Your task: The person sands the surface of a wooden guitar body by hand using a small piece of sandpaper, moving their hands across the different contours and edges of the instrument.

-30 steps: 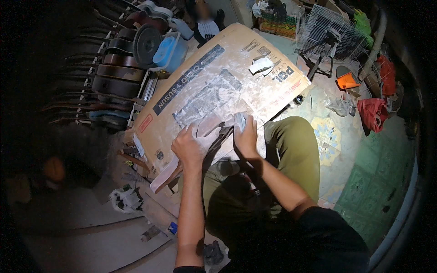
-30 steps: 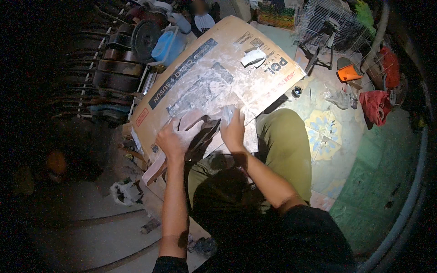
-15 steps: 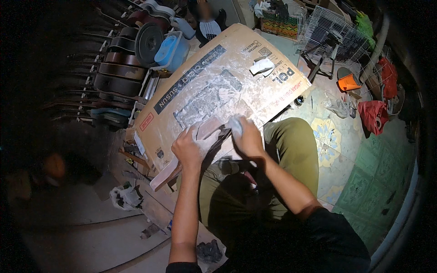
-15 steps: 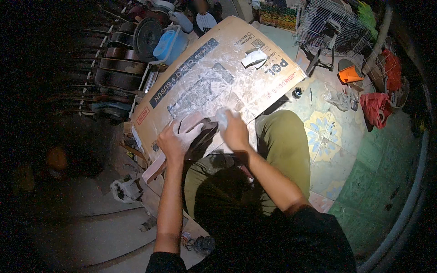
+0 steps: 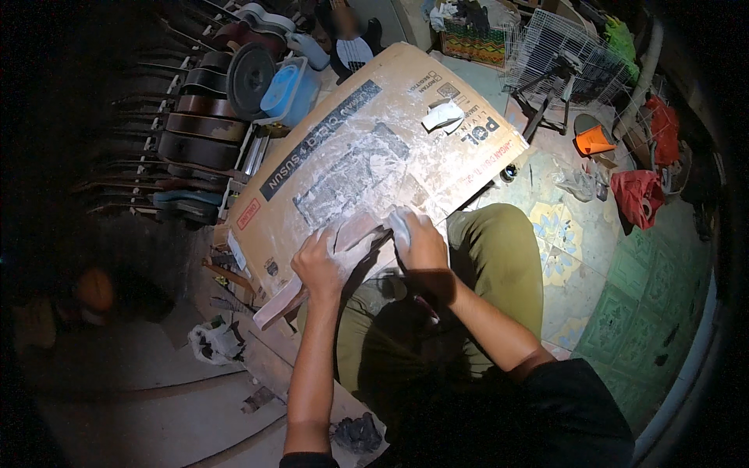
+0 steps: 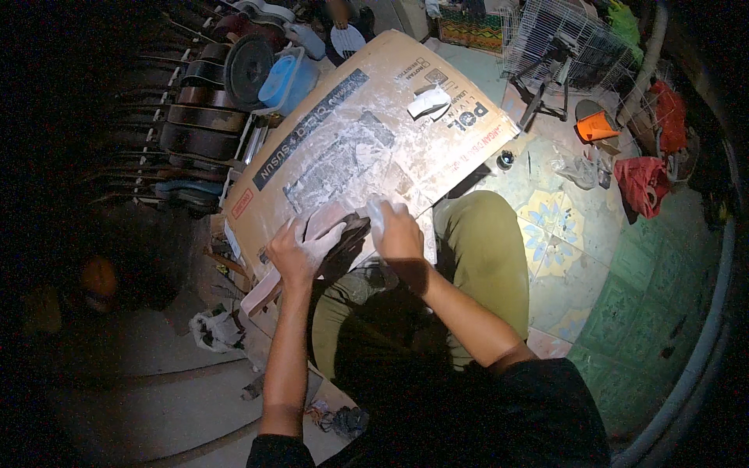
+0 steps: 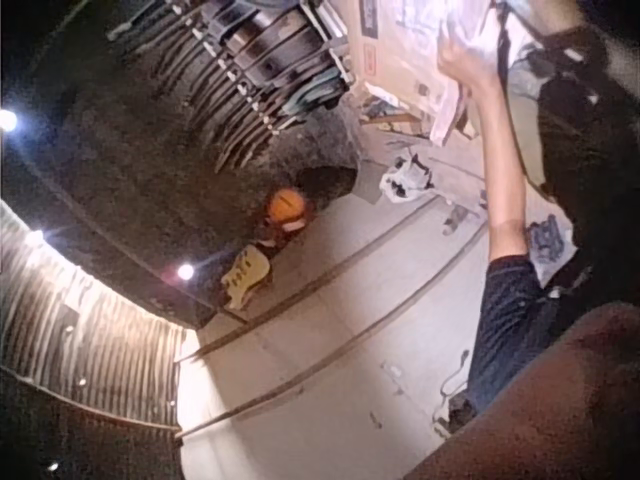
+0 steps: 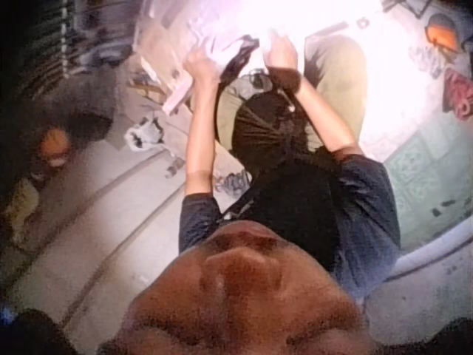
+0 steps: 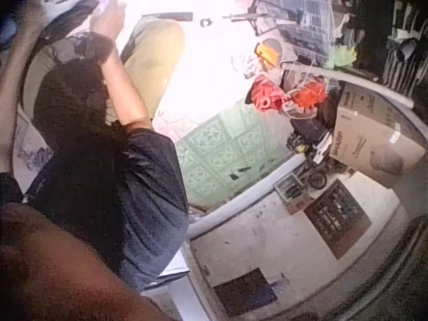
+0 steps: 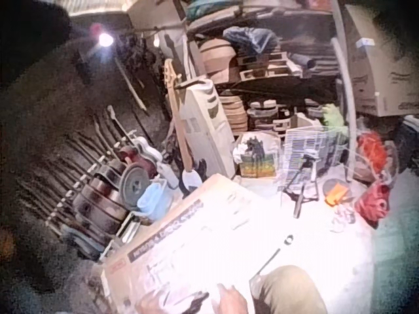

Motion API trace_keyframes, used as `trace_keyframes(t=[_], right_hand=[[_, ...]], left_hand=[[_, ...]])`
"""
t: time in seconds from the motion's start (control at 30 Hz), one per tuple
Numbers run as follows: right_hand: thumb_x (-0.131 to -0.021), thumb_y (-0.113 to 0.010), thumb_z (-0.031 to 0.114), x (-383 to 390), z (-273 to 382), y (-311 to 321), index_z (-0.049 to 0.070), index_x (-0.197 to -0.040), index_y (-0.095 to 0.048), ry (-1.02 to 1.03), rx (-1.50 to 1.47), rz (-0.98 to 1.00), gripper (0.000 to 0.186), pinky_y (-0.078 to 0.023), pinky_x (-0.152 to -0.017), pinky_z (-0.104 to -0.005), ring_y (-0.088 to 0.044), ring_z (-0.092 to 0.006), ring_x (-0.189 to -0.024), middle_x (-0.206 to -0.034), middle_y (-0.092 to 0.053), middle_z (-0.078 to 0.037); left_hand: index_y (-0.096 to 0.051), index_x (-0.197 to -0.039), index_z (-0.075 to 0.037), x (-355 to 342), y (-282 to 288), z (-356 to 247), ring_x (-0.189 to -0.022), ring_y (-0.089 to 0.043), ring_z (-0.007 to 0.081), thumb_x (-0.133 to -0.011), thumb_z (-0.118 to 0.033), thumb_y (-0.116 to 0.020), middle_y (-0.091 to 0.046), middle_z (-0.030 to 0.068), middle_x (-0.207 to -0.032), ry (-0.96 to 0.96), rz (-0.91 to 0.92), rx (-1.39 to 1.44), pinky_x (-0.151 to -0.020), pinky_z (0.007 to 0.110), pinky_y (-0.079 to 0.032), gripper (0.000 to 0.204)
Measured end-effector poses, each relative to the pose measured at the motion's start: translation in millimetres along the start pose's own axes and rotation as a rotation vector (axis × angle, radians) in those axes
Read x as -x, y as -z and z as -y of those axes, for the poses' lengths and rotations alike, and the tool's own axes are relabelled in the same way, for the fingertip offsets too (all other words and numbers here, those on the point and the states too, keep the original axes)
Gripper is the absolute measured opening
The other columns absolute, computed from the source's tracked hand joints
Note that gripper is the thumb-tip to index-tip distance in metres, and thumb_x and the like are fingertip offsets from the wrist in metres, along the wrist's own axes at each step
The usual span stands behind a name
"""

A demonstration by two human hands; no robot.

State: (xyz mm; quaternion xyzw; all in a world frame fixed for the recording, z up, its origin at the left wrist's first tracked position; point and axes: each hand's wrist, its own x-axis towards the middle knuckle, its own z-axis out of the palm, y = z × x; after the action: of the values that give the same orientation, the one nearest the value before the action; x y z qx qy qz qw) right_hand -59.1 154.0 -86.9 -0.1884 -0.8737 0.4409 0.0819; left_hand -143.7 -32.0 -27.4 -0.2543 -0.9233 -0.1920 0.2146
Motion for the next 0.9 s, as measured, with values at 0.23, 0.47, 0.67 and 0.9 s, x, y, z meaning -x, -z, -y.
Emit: trace_keyframes(t=[0.23,0.47,0.67,0.9], right_hand=[[-0.090,-0.065,0.014,-2.7,-7.2,-6.9,0.006,-0.124,-0.060,0.009,-0.077,-0.064,0.036,-0.053,-0.086,-0.0524,-0.064,-0.0496,-0.098,-0.103,-0.067,-0.029],[-0.089,-0.066,0.015,0.3,-15.0,-12.7,0.006,-0.127,-0.059,0.031,-0.079,-0.074,0.039,-0.053,-0.088,-0.0524,-0.064,-0.0488,-0.100,-0.105,-0.068,-0.028],[-0.087,-0.070,0.019,-3.5,-17.5,-23.7,0.009,-0.128,-0.056,0.032,-0.075,-0.073,0.045,-0.053,-0.083,-0.0561,-0.065,-0.0481,-0.097,-0.105,-0.064,-0.028],[-0.089,-0.066,0.017,-5.9,-11.9,-13.8,0.008,-0.128,-0.057,0.042,-0.048,-0.058,0.041,-0.053,-0.082,-0.0550,-0.065,-0.0488,-0.095,-0.104,-0.064,-0.030]], left_hand=[[-0.077,-0.094,-0.004,-4.5,7.3,-10.5,-0.072,-0.072,0.0322,-0.065,-0.034,-0.094,-0.073,0.0131,-0.080,0.015,0.011,-0.013,-0.065,0.040,-0.056,0.045],[-0.077,-0.095,-0.005,-7.6,10.4,-18.3,-0.073,-0.073,0.0308,-0.066,-0.032,-0.094,-0.074,0.0126,-0.082,0.056,0.027,0.039,-0.066,0.039,-0.057,0.043],[-0.077,-0.095,-0.005,4.8,-7.2,9.6,-0.073,-0.073,0.0307,-0.065,-0.032,-0.094,-0.074,0.0126,-0.082,-0.014,-0.060,-0.001,-0.066,0.039,-0.057,0.043],[-0.077,-0.093,-0.006,-4.8,1.0,-2.1,-0.070,-0.071,0.0315,-0.064,-0.036,-0.094,-0.073,0.0122,-0.079,-0.017,-0.044,-0.014,-0.064,0.040,-0.056,0.045]])
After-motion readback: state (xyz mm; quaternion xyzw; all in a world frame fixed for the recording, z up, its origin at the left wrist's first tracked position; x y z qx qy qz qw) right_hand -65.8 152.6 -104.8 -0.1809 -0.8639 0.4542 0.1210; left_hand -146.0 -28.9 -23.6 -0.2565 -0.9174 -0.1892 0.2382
